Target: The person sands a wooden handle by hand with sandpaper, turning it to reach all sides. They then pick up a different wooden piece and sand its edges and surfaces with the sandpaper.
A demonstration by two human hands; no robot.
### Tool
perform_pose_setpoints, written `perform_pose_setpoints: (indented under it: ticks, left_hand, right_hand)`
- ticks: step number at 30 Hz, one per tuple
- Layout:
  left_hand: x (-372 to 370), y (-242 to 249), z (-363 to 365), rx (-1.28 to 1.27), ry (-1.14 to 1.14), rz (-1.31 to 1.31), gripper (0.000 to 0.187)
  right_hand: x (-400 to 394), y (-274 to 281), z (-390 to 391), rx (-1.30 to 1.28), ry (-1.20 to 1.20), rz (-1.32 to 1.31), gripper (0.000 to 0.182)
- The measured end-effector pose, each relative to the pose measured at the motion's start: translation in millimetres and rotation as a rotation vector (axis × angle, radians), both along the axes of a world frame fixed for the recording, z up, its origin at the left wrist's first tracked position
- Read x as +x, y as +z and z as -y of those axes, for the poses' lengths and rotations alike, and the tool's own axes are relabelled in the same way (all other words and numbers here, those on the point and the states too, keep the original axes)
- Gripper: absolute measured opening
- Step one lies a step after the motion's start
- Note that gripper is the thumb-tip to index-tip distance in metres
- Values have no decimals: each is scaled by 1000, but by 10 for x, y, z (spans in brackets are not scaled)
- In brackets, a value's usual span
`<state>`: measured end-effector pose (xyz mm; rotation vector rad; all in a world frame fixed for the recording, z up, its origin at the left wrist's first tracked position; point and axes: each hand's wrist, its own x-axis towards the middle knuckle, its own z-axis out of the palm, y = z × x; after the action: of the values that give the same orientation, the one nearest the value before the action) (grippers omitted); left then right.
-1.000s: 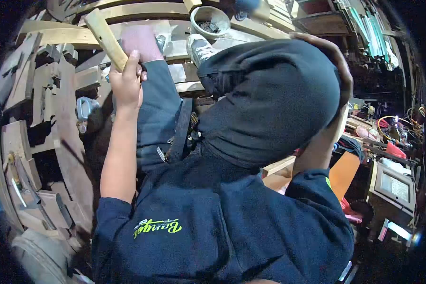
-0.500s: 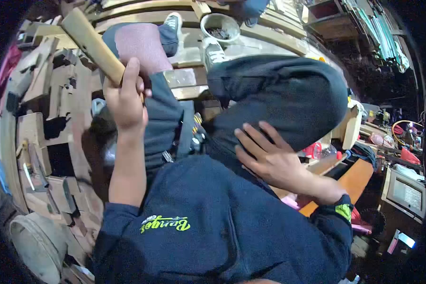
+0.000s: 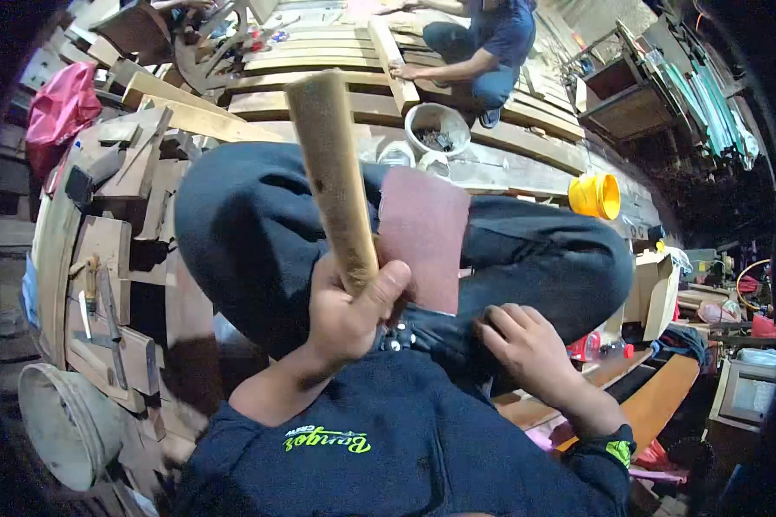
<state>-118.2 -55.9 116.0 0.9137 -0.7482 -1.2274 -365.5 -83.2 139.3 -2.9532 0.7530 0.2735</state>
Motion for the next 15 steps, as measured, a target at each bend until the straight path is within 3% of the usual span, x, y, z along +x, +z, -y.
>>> perform_pose_setpoints:
  ticks: [10, 12, 13, 15]
  left_hand:
    - [-184, -134, 135, 53, -105, 15, 15]
    - [-195, -121, 142, 45, -121, -7, 15]
    - [-200, -125, 138, 49, -127, -17, 15]
    - [-174, -156, 141, 109, -181, 15, 14]
  right_hand:
    - [-155, -183, 26, 41, -51, -23, 35]
    - [-141, -199, 62, 81, -142, 124, 39]
    - [-129, -186, 110, 252, -260, 170, 43]
    - [73, -225, 170, 546, -428, 765, 52]
